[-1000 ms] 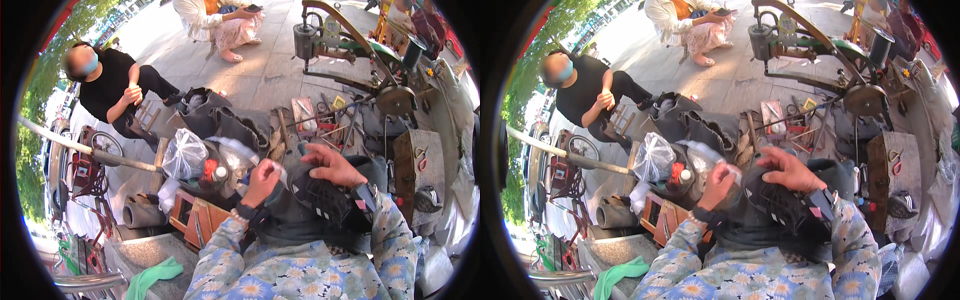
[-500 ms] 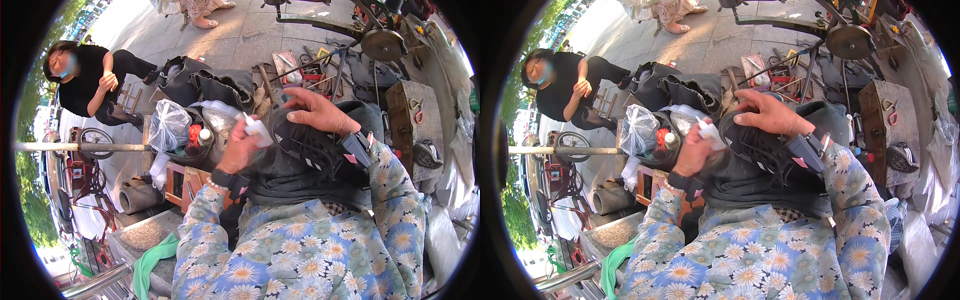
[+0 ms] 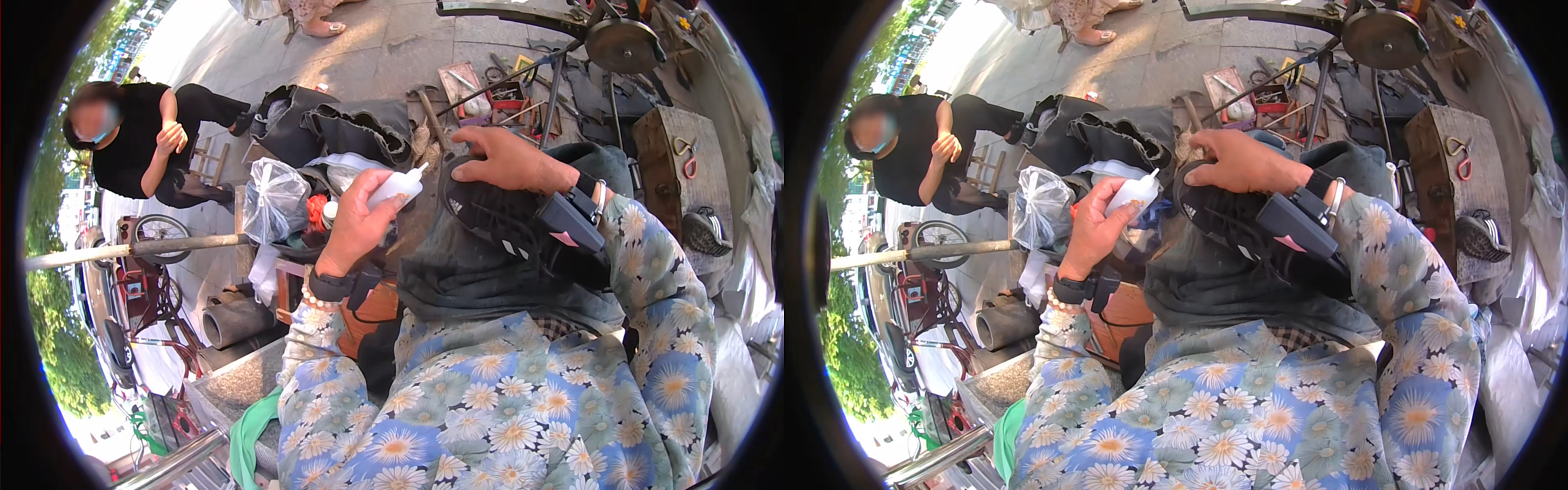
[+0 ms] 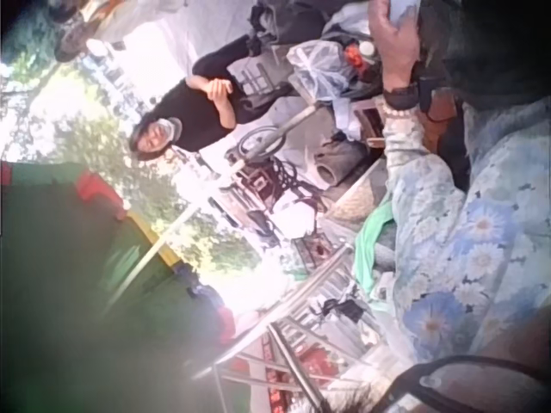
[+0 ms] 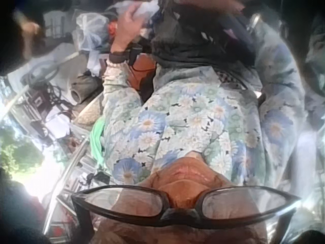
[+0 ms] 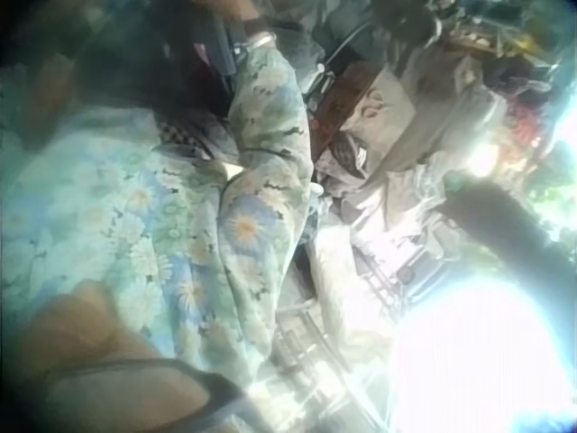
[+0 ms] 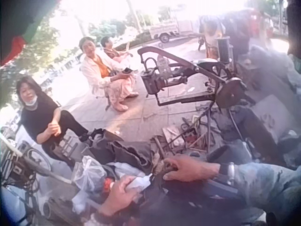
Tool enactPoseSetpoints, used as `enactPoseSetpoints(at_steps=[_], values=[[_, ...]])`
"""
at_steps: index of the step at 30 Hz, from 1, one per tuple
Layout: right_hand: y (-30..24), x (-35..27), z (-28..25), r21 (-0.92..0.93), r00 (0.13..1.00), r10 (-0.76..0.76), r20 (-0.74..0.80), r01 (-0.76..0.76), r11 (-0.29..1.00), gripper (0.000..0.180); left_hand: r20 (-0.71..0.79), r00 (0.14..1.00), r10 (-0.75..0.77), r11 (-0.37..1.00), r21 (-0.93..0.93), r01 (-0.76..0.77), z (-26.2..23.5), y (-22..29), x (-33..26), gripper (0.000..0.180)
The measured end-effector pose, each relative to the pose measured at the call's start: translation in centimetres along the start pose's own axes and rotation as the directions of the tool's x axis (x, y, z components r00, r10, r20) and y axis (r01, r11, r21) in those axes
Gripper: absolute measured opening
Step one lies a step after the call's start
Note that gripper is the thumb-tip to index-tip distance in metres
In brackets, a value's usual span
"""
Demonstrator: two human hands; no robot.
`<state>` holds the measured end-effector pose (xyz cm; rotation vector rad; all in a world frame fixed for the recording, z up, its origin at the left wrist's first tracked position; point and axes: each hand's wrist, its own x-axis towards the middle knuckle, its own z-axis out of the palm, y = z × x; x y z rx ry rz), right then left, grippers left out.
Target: Repairing a shoe by applying adhesive and fixing the sole.
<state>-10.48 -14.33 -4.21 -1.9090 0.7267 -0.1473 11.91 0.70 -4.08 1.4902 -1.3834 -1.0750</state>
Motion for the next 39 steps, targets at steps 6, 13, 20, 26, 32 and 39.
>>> enactPoseSetpoints(at_steps=[6, 13, 20, 26, 32, 39], values=[[-0.6, 0.9, -0.5, -0.191, 0.997, 0.046, 0.064, -0.033, 0.981, 0.067, 0.017, 0.968, 0.251, 0.906, 0.348, -0.241, 0.5, -0.2, 0.7, 0.025], [-0.5, 2.7, -0.6, -0.312, 0.973, 0.147, 0.176, -0.087, 0.946, 0.063, -0.002, 0.954, 0.301, 0.881, 0.384, -0.277, 1.8, -0.2, 1.7, 0.027], [-0.5, 3.4, -0.3, -0.323, 0.971, 0.162, 0.176, -0.099, 0.941, 0.061, 0.019, 0.966, 0.256, 0.859, 0.455, -0.237, 1.6, -0.1, 1.8, 0.026], [-0.7, 3.8, -0.1, -0.369, 0.966, 0.184, 0.180, -0.107, 0.923, 0.063, -0.003, 0.972, 0.236, 0.841, 0.501, -0.203, 1.9, 0.2, 1.6, 0.027], [-0.3, 4.4, -0.1, -0.401, 0.964, 0.150, 0.221, -0.050, 0.915, 0.056, -0.049, 0.983, 0.175, 0.886, 0.443, -0.136, 2.6, 0.2, 1.3, 0.029], [-0.3, 4.4, -0.2, -0.426, 0.958, 0.189, 0.215, -0.082, 0.901, 0.060, -0.062, 0.994, 0.089, 0.921, 0.385, -0.058, 3.1, 0.6, 1.4, 0.030]])
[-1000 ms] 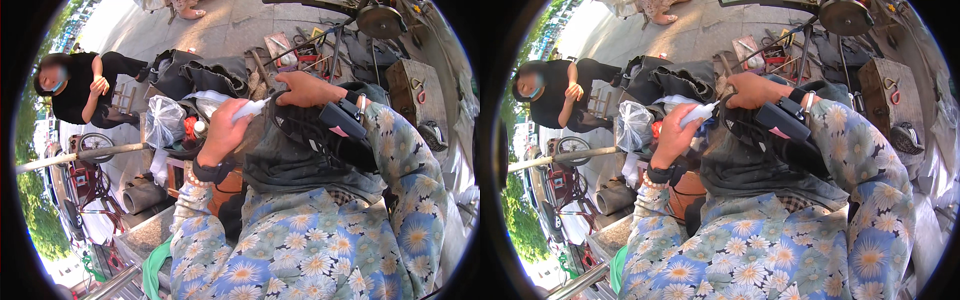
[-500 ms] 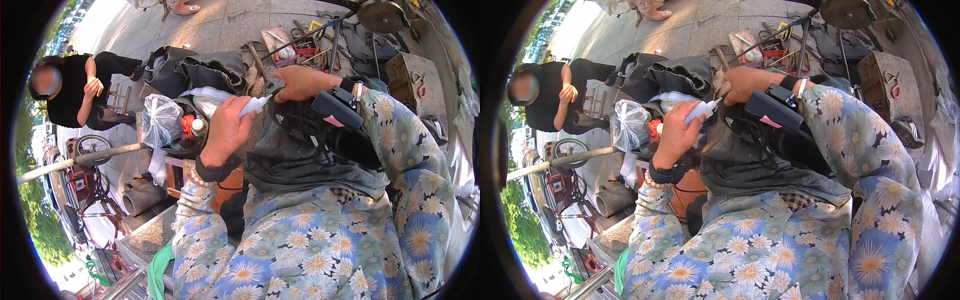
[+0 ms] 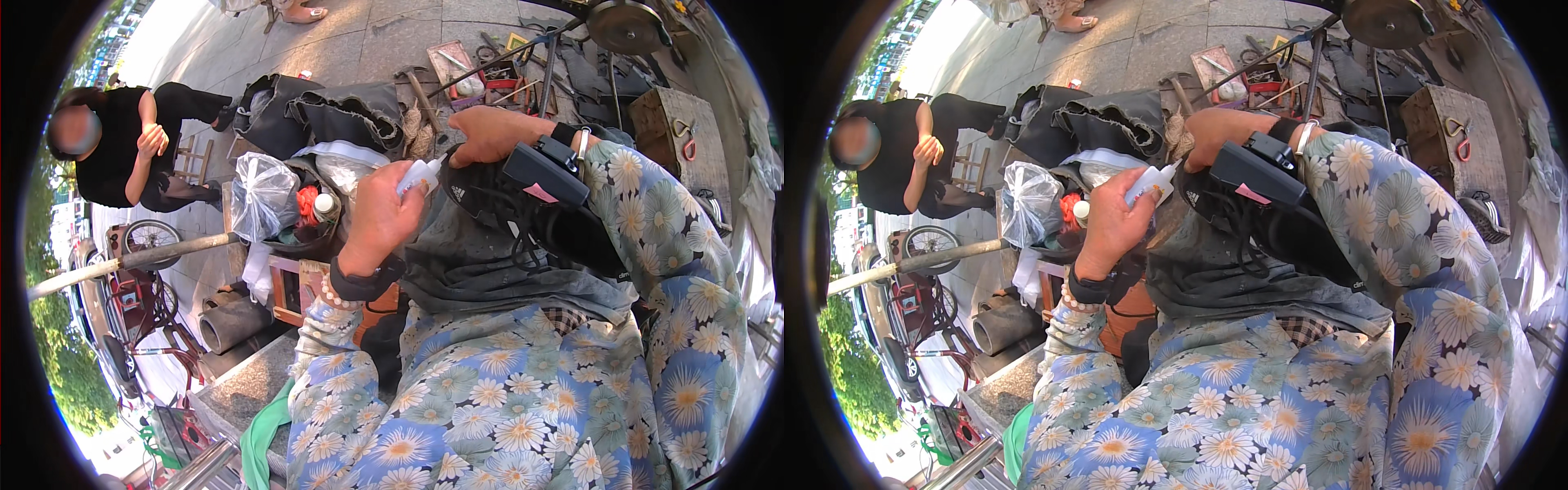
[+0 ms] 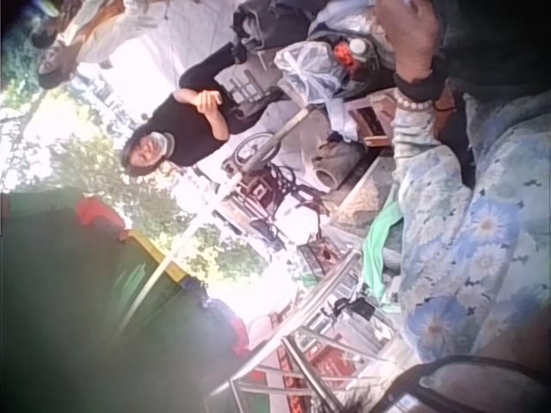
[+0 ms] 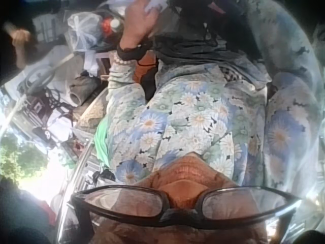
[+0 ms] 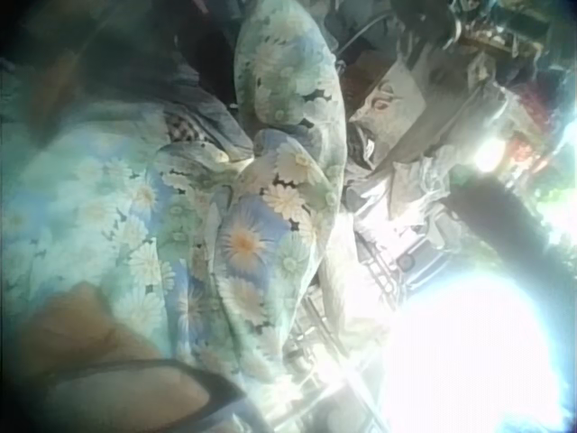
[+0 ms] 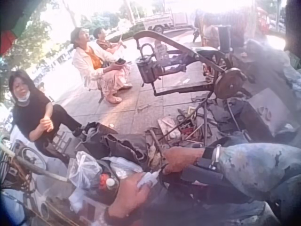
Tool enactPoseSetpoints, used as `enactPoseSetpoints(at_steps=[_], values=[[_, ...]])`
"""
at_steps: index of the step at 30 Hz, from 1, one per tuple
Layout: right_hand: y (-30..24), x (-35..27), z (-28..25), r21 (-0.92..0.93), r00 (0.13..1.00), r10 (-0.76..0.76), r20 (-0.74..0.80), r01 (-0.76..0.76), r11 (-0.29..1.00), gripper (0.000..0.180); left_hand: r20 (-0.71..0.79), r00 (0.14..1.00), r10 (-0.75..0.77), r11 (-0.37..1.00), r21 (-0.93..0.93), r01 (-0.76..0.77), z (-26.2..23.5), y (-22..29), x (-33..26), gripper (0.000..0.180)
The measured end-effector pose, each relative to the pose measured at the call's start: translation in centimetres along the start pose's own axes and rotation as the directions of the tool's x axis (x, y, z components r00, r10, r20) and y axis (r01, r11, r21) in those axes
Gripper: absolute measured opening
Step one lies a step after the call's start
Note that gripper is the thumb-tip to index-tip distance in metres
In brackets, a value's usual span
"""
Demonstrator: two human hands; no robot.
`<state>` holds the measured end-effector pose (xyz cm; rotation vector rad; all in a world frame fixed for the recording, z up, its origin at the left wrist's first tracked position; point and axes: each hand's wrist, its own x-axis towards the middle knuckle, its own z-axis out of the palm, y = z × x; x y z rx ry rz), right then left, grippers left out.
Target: Repairing a shoe by applying adhesive and fixing the sole.
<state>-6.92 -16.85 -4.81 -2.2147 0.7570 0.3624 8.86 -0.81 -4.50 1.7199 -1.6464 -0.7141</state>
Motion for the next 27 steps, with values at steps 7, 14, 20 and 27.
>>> enactPoseSetpoints(at_steps=[7, 14, 20, 27], values=[[0.0, -2.5, 0.1, 0.197, 0.992, -0.092, -0.088, 0.108, 0.975, 0.067, 0.012, 0.966, -0.259, 0.875, -0.421, 0.239, 1.7, -3.9, -1.7, 0.025], [0.8, -4.0, 1.1, 0.447, 0.962, -0.141, -0.235, 0.235, 0.863, 0.063, 0.087, 0.952, -0.293, 0.376, -0.905, 0.198, 1.0, -3.3, -1.5, 0.031], [1.5, -3.8, 1.2, 0.547, 0.971, -0.159, -0.178, 0.232, 0.805, 0.067, 0.239, 0.937, -0.254, 0.220, -0.929, 0.296, 2.6, -3.1, -0.5, 0.035], [1.5, -4.2, 0.7, 0.610, 0.968, -0.186, -0.170, 0.252, 0.752, 0.076, 0.251, 0.910, -0.329, 0.106, -0.948, 0.300, 4.2, -1.9, -0.5, 0.035]])
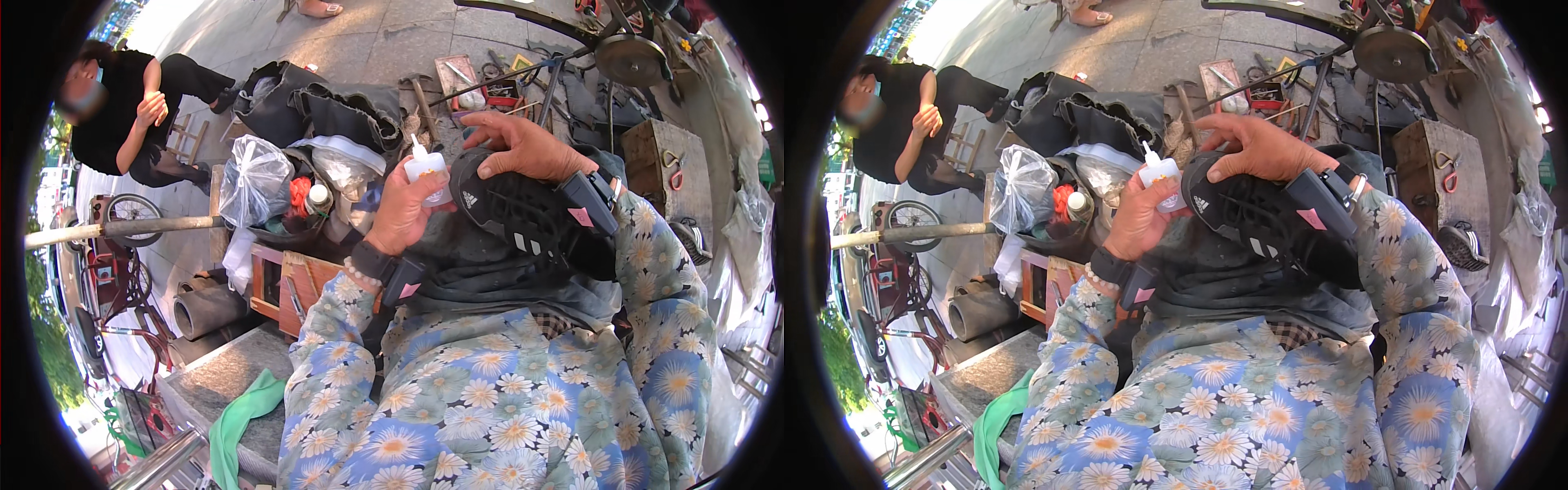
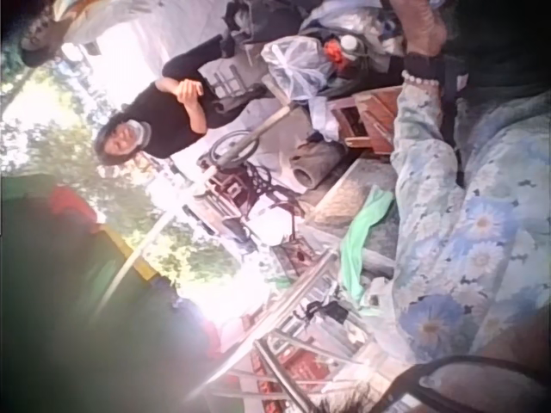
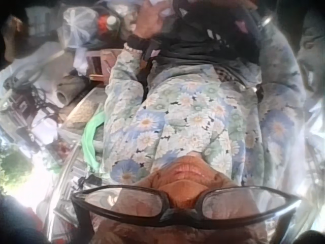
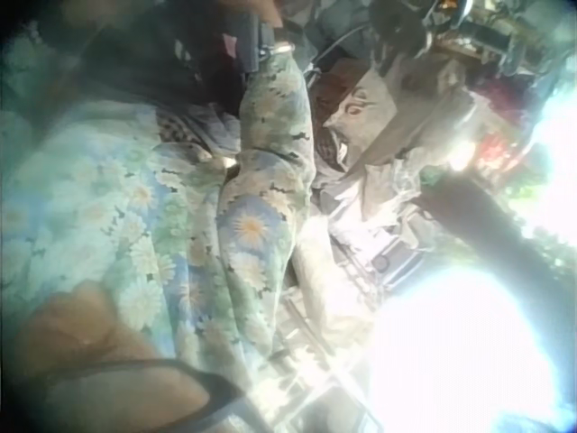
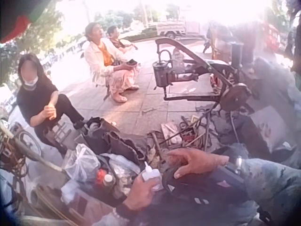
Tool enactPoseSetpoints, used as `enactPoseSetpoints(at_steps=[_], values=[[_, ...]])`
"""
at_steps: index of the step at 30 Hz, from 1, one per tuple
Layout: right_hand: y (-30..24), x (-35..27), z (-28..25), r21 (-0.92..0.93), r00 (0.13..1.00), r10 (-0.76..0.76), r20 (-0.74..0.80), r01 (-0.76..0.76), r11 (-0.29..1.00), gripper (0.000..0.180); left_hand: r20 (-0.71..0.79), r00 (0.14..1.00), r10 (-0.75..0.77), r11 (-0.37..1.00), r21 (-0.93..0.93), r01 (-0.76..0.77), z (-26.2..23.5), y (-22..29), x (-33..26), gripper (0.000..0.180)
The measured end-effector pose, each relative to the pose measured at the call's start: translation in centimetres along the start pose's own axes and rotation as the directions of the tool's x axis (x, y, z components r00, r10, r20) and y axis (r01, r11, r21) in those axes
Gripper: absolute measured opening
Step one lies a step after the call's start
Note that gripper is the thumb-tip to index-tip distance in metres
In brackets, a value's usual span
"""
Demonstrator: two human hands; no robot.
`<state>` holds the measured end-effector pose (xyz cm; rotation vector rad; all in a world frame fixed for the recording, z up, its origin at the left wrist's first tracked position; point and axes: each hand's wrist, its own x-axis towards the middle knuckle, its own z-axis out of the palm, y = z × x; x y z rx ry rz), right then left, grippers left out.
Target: Repairing a shoe by applying adhesive and fixing the sole.
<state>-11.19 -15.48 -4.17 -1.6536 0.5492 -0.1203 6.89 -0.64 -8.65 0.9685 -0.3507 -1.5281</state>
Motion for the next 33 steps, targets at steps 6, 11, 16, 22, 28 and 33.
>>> enactPoseSetpoints(at_steps=[6, 11, 16, 22, 28, 33], values=[[-0.6, -0.8, 2.1, 0.229, 0.986, 0.028, 0.167, -0.066, 0.971, 0.072, -0.005, 1.000, 0.026, 0.997, 0.073, -0.025, 0.2, 0.1, -3.9, 0.033], [-0.6, -0.3, 3.3, 0.040, 0.986, 0.008, 0.164, -0.015, 0.999, 0.072, -0.008, 0.993, 0.116, 0.910, 0.401, -0.103, -2.4, -0.2, -5.9, 0.039], [-0.7, -0.2, 3.4, -0.083, 0.986, 0.014, 0.167, 0.000, 0.997, 0.072, 0.156, 0.931, 0.330, 0.489, 0.816, -0.310, -2.7, 1.6, -6.8, 0.030], [-0.9, -0.1, 3.5, -0.141, 0.986, 0.029, 0.166, -0.005, 0.990, 0.072, 0.357, 0.814, 0.459, 0.008, 0.914, -0.405, -1.4, 3.4, -7.1, 0.034], [-2.0, -0.4, 3.9, -0.242, 0.985, 0.040, 0.169, 0.002, 0.970, 0.071, 0.467, 0.773, 0.430, -0.185, 0.883, -0.431, -0.9, 4.2, -7.5, 0.039], [-2.5, -0.5, 4.4, -0.285, 0.990, 0.047, 0.130, -0.008, 0.958, 0.070, 0.461, 0.795, 0.393, -0.228, 0.887, -0.401, -0.7, 4.3, -7.8, 0.040]])
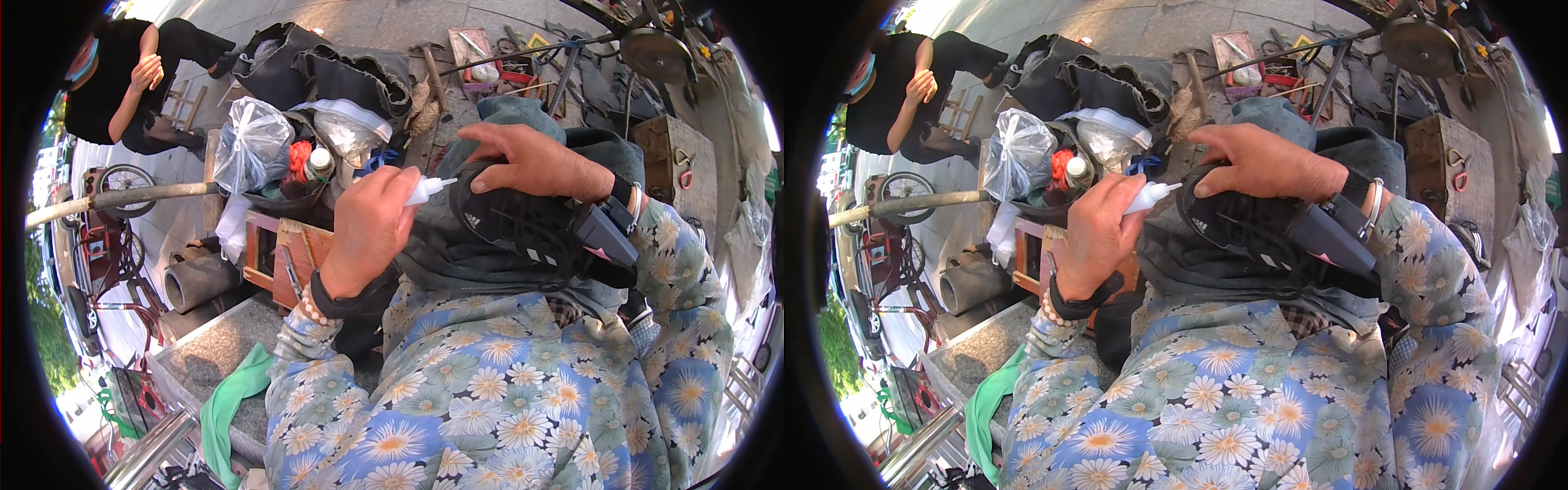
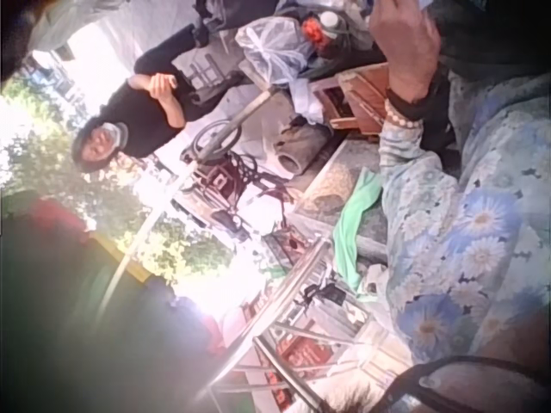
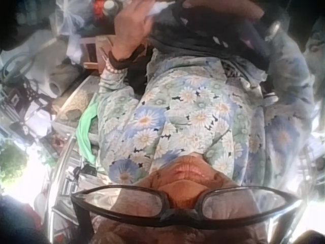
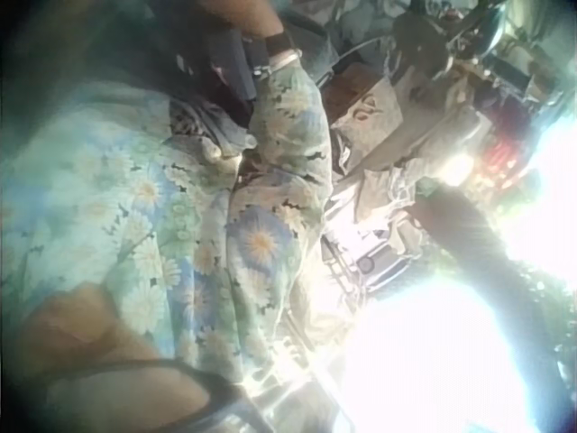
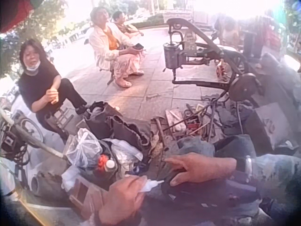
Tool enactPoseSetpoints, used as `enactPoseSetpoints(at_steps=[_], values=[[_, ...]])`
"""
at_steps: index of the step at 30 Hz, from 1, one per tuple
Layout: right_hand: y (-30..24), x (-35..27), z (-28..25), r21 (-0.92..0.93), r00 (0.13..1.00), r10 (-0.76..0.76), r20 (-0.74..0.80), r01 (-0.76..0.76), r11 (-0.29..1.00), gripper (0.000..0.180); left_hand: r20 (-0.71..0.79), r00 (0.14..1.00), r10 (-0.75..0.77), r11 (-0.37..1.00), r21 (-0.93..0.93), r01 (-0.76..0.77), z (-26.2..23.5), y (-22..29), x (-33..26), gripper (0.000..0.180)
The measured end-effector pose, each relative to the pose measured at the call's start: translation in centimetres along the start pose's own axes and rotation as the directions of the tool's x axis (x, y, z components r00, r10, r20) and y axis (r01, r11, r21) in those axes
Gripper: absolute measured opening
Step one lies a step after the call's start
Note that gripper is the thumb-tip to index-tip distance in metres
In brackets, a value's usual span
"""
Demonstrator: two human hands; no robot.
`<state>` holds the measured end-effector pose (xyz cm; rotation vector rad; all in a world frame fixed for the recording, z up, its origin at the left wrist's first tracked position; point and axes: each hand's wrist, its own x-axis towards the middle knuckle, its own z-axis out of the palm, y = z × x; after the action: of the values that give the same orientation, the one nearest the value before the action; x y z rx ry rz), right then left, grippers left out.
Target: Repairing a shoe by applying adhesive and fixing the sole.
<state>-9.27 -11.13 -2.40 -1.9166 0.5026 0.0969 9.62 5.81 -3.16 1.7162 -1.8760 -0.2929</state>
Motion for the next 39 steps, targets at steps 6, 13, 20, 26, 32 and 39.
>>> enactPoseSetpoints(at_steps=[6, 13, 20, 26, 32, 39], values=[[-0.6, -0.2, 0.3, 0.011, 0.997, -0.030, -0.067, 0.031, 0.999, 0.064, -0.043, 0.999, -0.032, 0.999, -0.027, 0.031, 0.3, 0.4, -0.6, 0.038], [-1.2, -0.4, 0.6, -0.012, 0.994, 0.083, -0.068, -0.084, 0.996, 0.068, 0.028, 0.992, -0.120, 0.992, -0.028, 0.120, -0.2, 1.4, -0.5, 0.034], [-1.5, -0.6, 1.1, -0.085, 0.992, 0.051, -0.117, -0.061, 0.994, 0.066, -0.018, 0.994, -0.107, 0.987, -0.122, 0.104, 0.4, 1.0, -0.8, 0.032], [-1.9, -0.9, 1.3, -0.150, 0.989, 0.022, -0.148, -0.045, 0.988, 0.065, 0.051, 0.987, -0.151, 0.979, -0.130, 0.157, -0.1, 1.5, -0.4, 0.032], [-1.8, -1.0, 1.4, -0.144, 0.985, 0.027, -0.168, -0.051, 0.988, 0.065, -0.023, 0.980, -0.195, 0.909, -0.379, 0.172, 1.6, 0.3, -0.4, 0.031], [-1.8, -1.1, 1.3, -0.090, 0.984, 0.054, -0.170, -0.070, 0.993, 0.066, 0.009, 0.980, -0.198, 0.912, -0.365, 0.187, 1.0, 0.0, -1.1, 0.030]])
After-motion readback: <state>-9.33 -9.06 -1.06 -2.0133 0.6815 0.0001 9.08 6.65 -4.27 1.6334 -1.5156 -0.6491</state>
